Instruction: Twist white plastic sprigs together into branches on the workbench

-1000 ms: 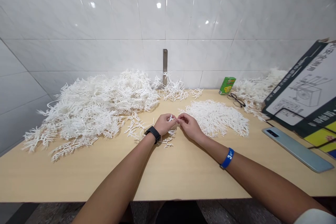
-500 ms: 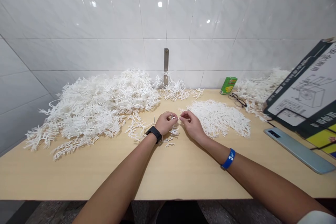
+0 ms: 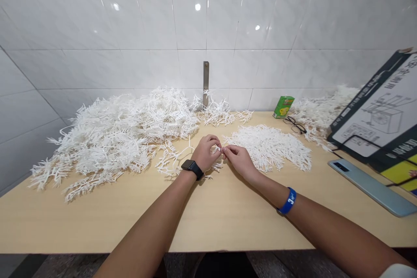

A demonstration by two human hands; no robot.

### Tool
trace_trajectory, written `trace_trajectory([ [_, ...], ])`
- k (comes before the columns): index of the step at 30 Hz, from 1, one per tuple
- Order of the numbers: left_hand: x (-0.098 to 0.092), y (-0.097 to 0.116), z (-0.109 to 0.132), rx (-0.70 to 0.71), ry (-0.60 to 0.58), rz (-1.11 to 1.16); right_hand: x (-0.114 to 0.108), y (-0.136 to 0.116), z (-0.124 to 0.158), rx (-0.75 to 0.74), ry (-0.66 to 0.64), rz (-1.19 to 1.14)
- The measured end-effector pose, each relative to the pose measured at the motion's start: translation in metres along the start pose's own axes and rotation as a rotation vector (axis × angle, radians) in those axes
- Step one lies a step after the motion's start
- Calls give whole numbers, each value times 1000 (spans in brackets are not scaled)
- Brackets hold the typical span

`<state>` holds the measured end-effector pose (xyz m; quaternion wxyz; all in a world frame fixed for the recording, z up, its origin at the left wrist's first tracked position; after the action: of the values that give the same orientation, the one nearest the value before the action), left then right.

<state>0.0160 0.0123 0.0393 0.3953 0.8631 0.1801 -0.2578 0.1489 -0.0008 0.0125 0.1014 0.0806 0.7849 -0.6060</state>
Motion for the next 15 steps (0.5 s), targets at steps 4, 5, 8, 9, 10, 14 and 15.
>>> trace_trajectory([
  [4, -1, 3, 0, 60, -18, -23, 1, 13, -2, 148, -22, -206],
  [5, -1, 4, 0, 78, -20, -27, 2, 16, -2, 175, -28, -249],
  [8, -1, 7, 0, 125, -27, -36, 3, 18, -2, 224, -40, -327],
  [9, 0, 7, 0, 134, -29, -36, 3, 17, -1, 239, -46, -350],
  [10, 0, 7, -1, 139, -29, -35, 4, 16, 0, 253, -55, -375],
  [14, -1, 7, -1, 147, -16, -27, 7, 12, 2, 277, -86, -468],
  [15, -1, 6, -1, 141, -13, -24, 7, 12, 2, 275, -85, -480],
])
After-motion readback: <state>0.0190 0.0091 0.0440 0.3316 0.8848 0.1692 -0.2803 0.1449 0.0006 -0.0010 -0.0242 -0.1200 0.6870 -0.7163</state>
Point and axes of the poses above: each hand's wrist, its own z-axis away from the middle knuckle, its own x-axis out of the palm, y = z × x, the point moved 6 cm from there along -z, towards the middle knuckle, and after that the axes turned 2 degrees about -z, right-handed, at the moved point
